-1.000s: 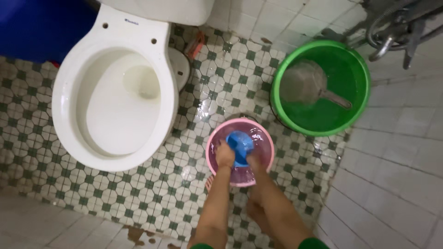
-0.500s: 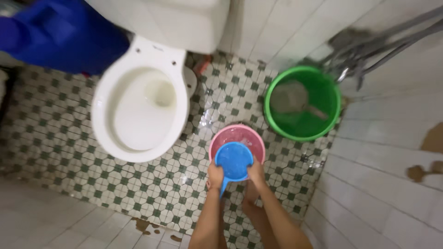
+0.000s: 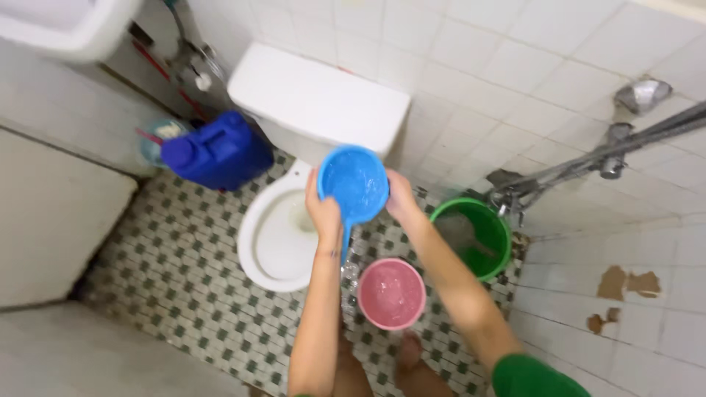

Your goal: The person washes their hands using a ladle and water from a green bucket, then pours water from a blue scoop into the toilet bowl. They open a sachet of cleaning powder and pour it into the toilet, then organize items on a shelf above the sink. The person rinses a pink plastic basket in the green bucket and places it on the shelf. They pour liquid from a white bottle into the toilet and place it back. Finally, they rinse two black sponges in the green bucket and place them on the shelf.

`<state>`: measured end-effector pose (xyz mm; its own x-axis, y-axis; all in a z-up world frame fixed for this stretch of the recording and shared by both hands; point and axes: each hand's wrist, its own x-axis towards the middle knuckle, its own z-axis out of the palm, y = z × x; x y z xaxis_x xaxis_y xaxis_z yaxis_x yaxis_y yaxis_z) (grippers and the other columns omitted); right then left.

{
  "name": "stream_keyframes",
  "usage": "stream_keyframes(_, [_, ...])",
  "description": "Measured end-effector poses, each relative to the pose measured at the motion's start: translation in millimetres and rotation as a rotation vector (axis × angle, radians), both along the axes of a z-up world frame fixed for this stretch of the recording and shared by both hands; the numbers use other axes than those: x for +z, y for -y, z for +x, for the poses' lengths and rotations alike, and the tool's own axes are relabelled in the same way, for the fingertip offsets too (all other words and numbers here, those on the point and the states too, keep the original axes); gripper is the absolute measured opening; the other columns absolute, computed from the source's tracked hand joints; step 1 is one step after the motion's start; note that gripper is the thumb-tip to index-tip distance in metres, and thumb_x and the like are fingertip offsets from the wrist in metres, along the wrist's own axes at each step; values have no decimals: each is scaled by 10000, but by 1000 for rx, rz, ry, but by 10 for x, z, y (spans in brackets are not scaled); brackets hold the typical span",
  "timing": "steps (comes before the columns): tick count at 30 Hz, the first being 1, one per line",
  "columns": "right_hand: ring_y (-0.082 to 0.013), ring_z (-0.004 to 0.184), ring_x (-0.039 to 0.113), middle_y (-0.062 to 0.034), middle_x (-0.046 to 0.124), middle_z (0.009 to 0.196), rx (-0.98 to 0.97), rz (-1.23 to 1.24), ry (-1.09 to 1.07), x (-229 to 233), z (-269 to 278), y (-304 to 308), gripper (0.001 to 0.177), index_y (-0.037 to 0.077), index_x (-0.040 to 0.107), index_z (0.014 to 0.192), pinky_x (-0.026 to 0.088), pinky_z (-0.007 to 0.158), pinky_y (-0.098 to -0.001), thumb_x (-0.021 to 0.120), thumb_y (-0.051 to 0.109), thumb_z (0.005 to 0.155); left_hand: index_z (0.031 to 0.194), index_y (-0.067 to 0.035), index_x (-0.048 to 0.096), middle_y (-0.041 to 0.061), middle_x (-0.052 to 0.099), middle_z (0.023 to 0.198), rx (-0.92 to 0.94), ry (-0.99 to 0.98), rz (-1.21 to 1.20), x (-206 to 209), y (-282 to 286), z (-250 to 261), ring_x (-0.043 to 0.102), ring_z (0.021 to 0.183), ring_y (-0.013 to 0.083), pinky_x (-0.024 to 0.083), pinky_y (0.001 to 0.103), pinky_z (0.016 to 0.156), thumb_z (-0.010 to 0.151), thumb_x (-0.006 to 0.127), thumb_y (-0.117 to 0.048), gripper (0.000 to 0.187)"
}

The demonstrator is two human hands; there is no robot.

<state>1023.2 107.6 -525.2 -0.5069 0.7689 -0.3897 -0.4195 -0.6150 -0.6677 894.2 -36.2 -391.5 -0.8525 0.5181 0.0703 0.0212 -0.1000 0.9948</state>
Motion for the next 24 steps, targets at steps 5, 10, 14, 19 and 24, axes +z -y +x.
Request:
stream_keyframes(5, [-254, 916, 725, -153, 735, 1033, -61, -198, -122, 611, -1440, -745, 259, 1, 673, 1131, 617, 838, -417, 495, 134, 996, 1328, 57, 650, 217, 576, 1428, 98, -122, 31, 663, -919, -1138, 528, 1345, 291, 368, 375, 1166, 705, 374, 215, 699])
stream_keyframes(10, [-205, 866, 709, -88, 719, 1000, -155, -111, 69, 693, -2254, -905, 200, 63, 666, 1126, 602, 768, -391, 524, 130, 1001, 1380, 27, 632, 188, 699, 1305, 109, 157, 109, 614, -1333, -2155, 678, 1151, 259, 521, 308, 1020, 717, 348, 221, 747])
stream_keyframes(14, [-204, 737, 638, -96, 684, 927, -151, 357, 674, 628, -2376, -1231, 145, 95, 692, 1085, 528, 634, -391, 647, 118, 949, 1430, -14, 582, 181, 672, 1313, 64, 442, 110, 345, -1457, -2719, 690, 1054, 251, 566, 282, 783, 696, 365, 247, 808])
stream_keyframes(19, [-225, 730, 660, -113, 691, 907, -352, 1118, 1245, 785, -2316, -1682, 121, 96, 715, 1016, 516, 671, -349, 688, 125, 902, 1439, -64, 584, 160, 678, 1260, 17, 614, 115, 47, -1388, -3168, 647, 908, 222, 434, 265, 541, 626, 353, 274, 910])
stream_keyframes(24, [-180, 735, 639, -82, 700, 886, -431, 797, 1022, 853, -2279, -1547, 127, 50, 706, 1006, 532, 669, -314, 652, 163, 989, 1425, -64, 607, 178, 645, 1247, -13, 775, 91, 17, -1287, -3351, 632, 913, 224, 490, 248, 570, 626, 352, 263, 899])
